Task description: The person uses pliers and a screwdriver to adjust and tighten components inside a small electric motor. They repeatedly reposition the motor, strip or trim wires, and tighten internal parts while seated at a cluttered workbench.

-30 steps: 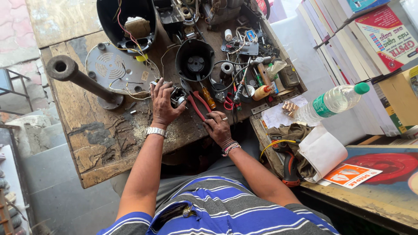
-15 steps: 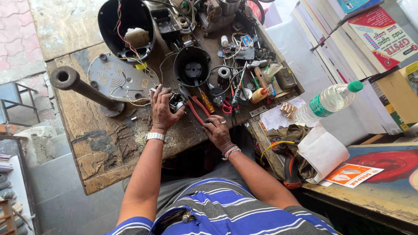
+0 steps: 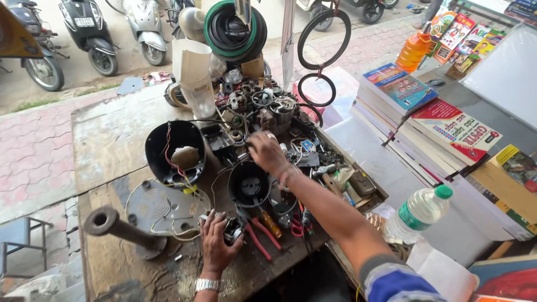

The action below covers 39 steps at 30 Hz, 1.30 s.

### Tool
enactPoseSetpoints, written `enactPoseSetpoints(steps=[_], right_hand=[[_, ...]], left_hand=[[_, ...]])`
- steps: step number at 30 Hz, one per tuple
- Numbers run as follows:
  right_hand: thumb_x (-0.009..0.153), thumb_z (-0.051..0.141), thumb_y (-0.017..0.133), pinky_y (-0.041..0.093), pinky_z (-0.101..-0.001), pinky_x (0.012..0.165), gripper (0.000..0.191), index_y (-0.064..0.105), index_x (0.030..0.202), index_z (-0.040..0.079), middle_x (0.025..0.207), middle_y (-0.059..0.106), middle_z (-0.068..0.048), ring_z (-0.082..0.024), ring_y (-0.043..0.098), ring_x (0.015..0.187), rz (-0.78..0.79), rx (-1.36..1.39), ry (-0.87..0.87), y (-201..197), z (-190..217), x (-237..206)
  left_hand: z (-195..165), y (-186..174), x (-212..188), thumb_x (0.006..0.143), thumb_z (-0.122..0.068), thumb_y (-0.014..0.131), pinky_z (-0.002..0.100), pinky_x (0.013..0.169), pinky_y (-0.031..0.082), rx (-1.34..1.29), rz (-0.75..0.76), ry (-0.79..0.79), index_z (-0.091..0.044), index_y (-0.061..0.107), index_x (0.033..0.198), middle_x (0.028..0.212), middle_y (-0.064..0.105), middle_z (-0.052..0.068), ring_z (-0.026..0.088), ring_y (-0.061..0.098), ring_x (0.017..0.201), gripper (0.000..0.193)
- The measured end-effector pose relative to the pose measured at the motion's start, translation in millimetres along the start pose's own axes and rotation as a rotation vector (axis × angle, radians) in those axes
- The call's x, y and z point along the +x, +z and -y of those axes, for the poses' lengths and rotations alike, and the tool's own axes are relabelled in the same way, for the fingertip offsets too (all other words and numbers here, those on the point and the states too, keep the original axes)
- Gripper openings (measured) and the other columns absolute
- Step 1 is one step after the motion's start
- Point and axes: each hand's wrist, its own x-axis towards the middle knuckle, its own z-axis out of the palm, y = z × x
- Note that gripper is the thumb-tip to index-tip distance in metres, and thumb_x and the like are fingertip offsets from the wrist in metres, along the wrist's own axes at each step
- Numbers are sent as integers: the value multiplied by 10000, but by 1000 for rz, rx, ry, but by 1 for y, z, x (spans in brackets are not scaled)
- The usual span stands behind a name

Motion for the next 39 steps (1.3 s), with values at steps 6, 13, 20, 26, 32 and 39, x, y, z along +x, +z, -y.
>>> enactPoseSetpoints(steps=[6,13,20,26,32,39], right_hand=[[854,107,622,440,-460,1045,430,639,1281,52,1314,625,-175,-365,585,1207,294,-96,138,43,-29,88],[870,46,524,422,-459,1072,538,523,1408,44,1411,549,-197,-379,551,1268,306,-219,151,89,-33,122],[1042,172,429,455,-502,1047,301,572,1276,49,1375,562,-197,-393,580,1216,430,-311,439,109,-47,130],[1018,345,473,397,-571,1027,351,592,1214,79,1307,585,-196,-416,531,1235,333,-124,615,116,-63,145],[917,314,651,476,-498,1058,370,683,1200,78,1274,681,-173,-353,624,1213,640,-197,610,115,-73,158],[1045,232,531,381,-523,998,269,653,1235,85,985,723,-123,-274,686,919,51,-351,286,105,-61,136]], left_hand=[[22,16,-10,627,-297,842,570,1217,193,-16,-8,-40,-63,603,1076,1297,626,116,360,422,1412,560],[46,30,-30,620,-296,853,610,1205,182,-43,-21,-31,-75,597,1118,1323,611,106,360,411,1413,602],[46,29,-33,602,-292,868,602,1196,191,-67,7,-72,-91,611,1119,1342,612,86,371,403,1417,612],[43,26,-32,634,-297,857,616,1192,190,-56,33,-80,-86,607,1127,1357,600,104,384,399,1418,591],[37,22,-28,678,-322,824,601,1214,207,-55,-3,-50,-85,579,1128,1347,601,88,363,414,1428,565],[28,15,-19,683,-328,819,594,1216,199,-51,28,-72,-82,595,1103,1345,613,95,365,422,1427,536]])
